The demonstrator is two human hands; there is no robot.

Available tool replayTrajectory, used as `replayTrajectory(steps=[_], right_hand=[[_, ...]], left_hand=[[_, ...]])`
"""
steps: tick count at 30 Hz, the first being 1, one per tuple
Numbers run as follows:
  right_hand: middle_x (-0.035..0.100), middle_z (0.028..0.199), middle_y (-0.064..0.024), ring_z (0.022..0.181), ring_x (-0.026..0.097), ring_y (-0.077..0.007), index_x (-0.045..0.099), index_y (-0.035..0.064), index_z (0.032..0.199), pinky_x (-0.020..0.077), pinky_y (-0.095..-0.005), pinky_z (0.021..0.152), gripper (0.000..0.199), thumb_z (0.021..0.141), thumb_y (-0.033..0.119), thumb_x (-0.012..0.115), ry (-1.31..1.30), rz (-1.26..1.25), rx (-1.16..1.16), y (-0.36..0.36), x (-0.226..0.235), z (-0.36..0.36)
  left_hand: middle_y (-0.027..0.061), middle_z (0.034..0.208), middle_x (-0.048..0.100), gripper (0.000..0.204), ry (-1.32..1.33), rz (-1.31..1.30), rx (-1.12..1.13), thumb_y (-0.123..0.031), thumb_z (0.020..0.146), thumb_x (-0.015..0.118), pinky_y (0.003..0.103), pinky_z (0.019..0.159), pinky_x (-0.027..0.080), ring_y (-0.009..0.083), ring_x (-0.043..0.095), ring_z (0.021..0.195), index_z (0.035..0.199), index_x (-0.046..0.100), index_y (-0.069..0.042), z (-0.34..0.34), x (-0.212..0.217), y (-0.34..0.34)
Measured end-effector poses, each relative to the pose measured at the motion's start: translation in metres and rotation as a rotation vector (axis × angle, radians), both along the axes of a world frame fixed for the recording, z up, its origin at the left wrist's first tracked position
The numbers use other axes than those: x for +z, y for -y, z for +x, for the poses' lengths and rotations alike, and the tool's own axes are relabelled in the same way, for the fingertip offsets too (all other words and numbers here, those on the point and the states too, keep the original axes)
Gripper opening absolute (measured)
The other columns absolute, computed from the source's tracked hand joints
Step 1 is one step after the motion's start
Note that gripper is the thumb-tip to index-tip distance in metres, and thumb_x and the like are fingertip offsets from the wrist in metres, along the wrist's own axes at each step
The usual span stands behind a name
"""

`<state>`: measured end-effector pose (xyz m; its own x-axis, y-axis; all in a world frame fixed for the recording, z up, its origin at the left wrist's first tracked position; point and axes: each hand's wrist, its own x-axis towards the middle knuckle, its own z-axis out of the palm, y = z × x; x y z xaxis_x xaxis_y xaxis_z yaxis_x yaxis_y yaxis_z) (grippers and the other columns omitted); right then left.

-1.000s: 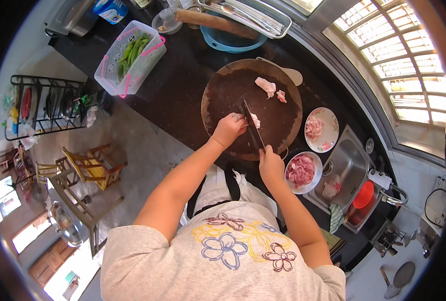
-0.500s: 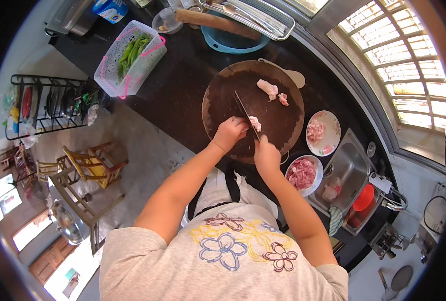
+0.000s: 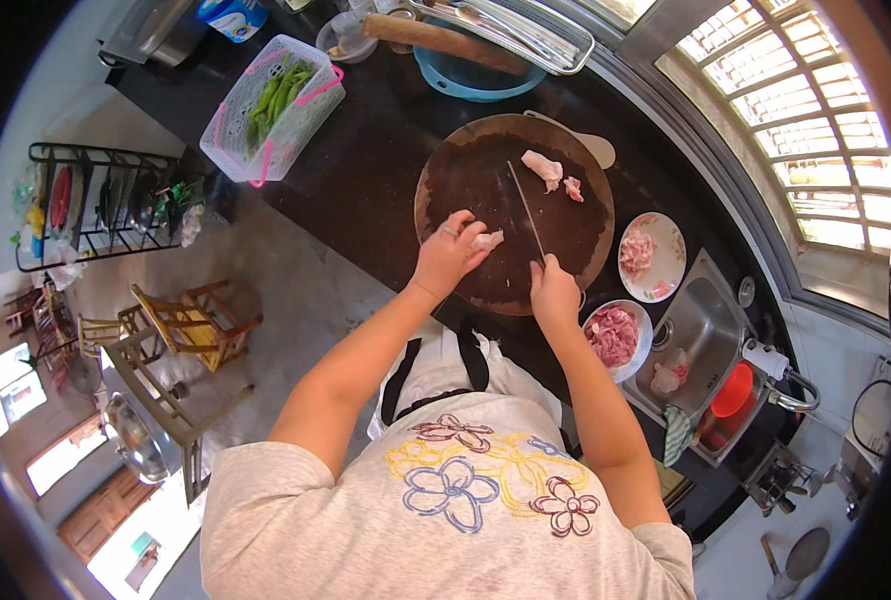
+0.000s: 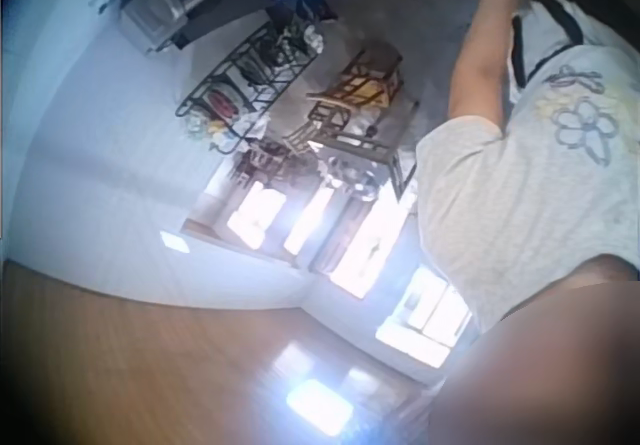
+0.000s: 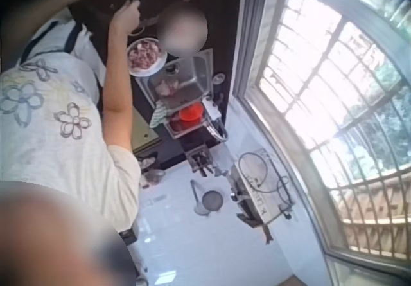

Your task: The person slices raw meat into thin strips on a wooden cutting board using a cleaver, placing the cut pieces into a white bowl. They then wash green chili peppers under running water and slice them on the same cutting board.

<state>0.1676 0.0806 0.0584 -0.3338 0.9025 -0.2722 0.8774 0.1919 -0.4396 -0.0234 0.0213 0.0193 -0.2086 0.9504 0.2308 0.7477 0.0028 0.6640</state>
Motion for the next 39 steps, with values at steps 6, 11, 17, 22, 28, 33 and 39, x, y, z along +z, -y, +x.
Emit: replayTrajectory(steps=[6, 11, 17, 22, 28, 33, 39], right_hand=[[0.063, 0.067, -0.0226, 0.065, 0.063, -0.0430, 0.050, 0.0036, 0.087, 0.0495, -0.0508, 0.059, 0.023, 0.096, 0.025, 0.052, -0.004, 0.068, 0.084, 0.015, 0.018, 0.003], [0.062, 0.064, -0.0217, 0.063, 0.063, -0.0417, 0.050, 0.0034, 0.086, 0.0498, -0.0502, 0.057, 0.022, 0.095, 0.023, 0.053, 0.011, 0.028, 0.123, 0.030, 0.017, -0.013], [0.062, 0.064, -0.0205, 0.061, 0.064, -0.0392, 0.049, 0.0034, 0.088, 0.0502, -0.0486, 0.056, 0.020, 0.095, 0.022, 0.053, 0.089, 0.105, 0.188, 0.027, 0.003, -0.017], [0.061, 0.062, -0.0194, 0.061, 0.064, -0.0388, 0.048, 0.0030, 0.087, 0.0498, -0.0484, 0.055, 0.020, 0.094, 0.020, 0.054, 0.118, 0.098, 0.199, 0.030, 0.007, -0.012], [0.060, 0.062, -0.0229, 0.061, 0.062, -0.0432, 0.047, 0.0024, 0.085, 0.0479, -0.0534, 0.054, 0.022, 0.095, 0.021, 0.052, 0.093, 0.016, 0.153, 0.053, 0.025, 0.011], [0.062, 0.065, -0.0229, 0.063, 0.063, -0.0421, 0.048, 0.0016, 0.087, 0.0500, -0.0503, 0.057, 0.020, 0.095, 0.019, 0.052, 0.063, 0.028, 0.147, 0.028, 0.011, -0.022], [0.062, 0.064, -0.0229, 0.062, 0.063, -0.0425, 0.048, 0.0020, 0.088, 0.0498, -0.0511, 0.057, 0.020, 0.095, 0.020, 0.051, 0.064, 0.033, 0.163, 0.018, 0.001, -0.031]], left_hand=[[0.0037, 0.111, 0.056, 0.020, -0.405, 0.128, 0.207, -0.018, 0.073, 0.073, 0.043, 0.081, 0.046, 0.0299, 0.056, 0.097, 0.091, 0.065, -0.014, 0.001, 0.020, -0.008], [0.0055, 0.098, 0.064, 0.019, -0.044, 0.165, -0.075, -0.009, 0.070, 0.072, 0.038, 0.080, 0.051, 0.0278, 0.059, 0.096, 0.089, 0.067, -0.010, 0.004, -0.008, -0.007], [0.0043, 0.097, 0.066, 0.017, -0.029, 0.160, -0.083, -0.009, 0.070, 0.072, 0.035, 0.076, 0.055, 0.0246, 0.062, 0.092, 0.087, 0.069, -0.010, 0.008, -0.023, -0.010], [0.0029, 0.099, 0.066, 0.019, -0.057, 0.146, -0.078, -0.010, 0.069, 0.073, 0.034, 0.076, 0.055, 0.0240, 0.062, 0.092, 0.087, 0.069, -0.012, 0.011, -0.028, -0.007], [0.0046, 0.099, 0.065, 0.019, 0.015, 0.112, -0.082, -0.009, 0.069, 0.073, 0.036, 0.080, 0.053, 0.0253, 0.062, 0.093, 0.088, 0.068, -0.011, 0.009, -0.032, -0.005], [0.0039, 0.100, 0.066, 0.022, 0.031, 0.128, -0.108, -0.009, 0.069, 0.072, 0.036, 0.078, 0.053, 0.0245, 0.063, 0.092, 0.090, 0.067, -0.011, 0.008, -0.034, -0.007], [0.0027, 0.100, 0.065, 0.026, 0.030, 0.085, -0.088, -0.009, 0.066, 0.072, 0.035, 0.078, 0.053, 0.0238, 0.063, 0.092, 0.092, 0.067, -0.012, 0.011, -0.037, -0.006]])
